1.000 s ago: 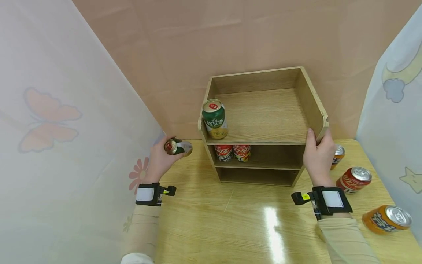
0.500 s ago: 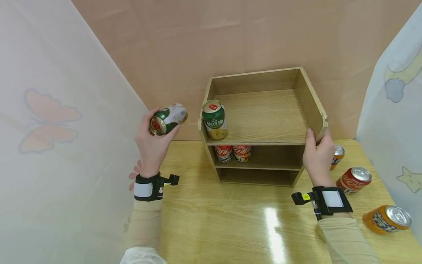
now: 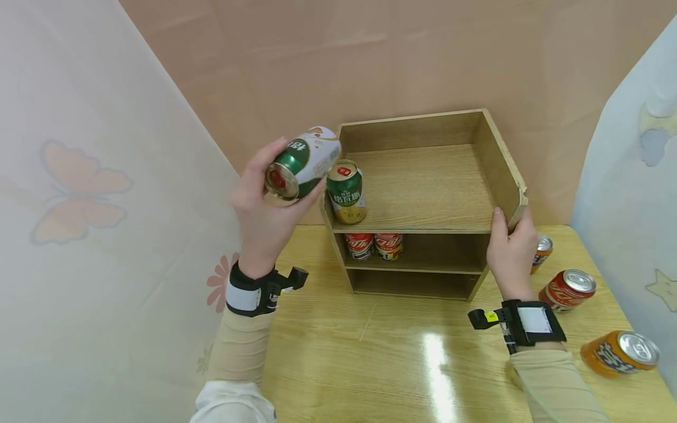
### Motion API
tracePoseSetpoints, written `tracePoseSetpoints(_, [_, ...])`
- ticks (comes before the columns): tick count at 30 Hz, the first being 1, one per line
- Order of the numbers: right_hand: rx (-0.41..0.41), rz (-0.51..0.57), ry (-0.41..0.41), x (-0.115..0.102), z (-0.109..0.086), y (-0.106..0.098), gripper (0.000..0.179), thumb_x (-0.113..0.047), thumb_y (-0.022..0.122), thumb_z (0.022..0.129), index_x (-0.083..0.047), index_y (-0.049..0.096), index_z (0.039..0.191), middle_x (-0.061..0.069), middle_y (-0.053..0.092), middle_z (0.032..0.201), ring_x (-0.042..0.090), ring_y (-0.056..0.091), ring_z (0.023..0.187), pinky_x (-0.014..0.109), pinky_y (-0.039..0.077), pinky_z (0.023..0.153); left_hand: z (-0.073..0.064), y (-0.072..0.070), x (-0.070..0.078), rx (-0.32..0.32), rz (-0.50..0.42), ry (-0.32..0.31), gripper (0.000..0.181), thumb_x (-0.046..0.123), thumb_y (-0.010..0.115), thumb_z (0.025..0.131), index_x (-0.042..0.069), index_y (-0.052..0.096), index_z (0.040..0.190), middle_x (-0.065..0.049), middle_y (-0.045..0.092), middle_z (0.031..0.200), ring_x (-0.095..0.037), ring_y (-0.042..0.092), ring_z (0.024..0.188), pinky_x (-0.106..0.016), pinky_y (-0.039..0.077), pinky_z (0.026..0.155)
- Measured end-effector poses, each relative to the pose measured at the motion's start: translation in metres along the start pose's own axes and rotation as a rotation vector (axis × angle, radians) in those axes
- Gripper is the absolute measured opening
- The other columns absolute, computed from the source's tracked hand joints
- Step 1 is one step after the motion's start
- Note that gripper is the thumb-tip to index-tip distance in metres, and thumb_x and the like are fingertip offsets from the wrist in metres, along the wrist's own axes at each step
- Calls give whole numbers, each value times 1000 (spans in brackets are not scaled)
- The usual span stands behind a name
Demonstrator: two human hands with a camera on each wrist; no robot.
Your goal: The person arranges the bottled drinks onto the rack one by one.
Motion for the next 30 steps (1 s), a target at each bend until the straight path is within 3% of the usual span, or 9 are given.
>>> tracePoseSetpoints(6, [10,-11,19,0,0,-2,40,-25,54,105,6,59,129,20,66,125,28,61,110,17,39,87,6,26,20,-109,-16,151,69,0,93,68,-2,59,128,-20,63,129,-31,60,123,-41,49,100])
tracePoseSetpoints(18, [12,-4,9,2,1,-3,40,-26,54,105,4,59,131,18,66,126,26,61,111,16,39,87,3,61,35,-253,-15,276,60,10,88,80,-3,55,129,-24,60,130,-30,61,120,-34,48,100])
tracePoseSetpoints(30, [9,2,1,2,1,-1,38,-23,55,105,4,59,131,19,66,126,27,60,113,16,39,88,-16,92,27,-356,81,292,62,23,88,80,4,59,131,-15,63,130,-24,62,118,-29,44,103])
Point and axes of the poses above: each hand's wrist, its own z-axis towards the middle knuckle, its own y-axis out of the palm, x = y × z, the point moved 2 cm from there along z, towards the middle knuckle
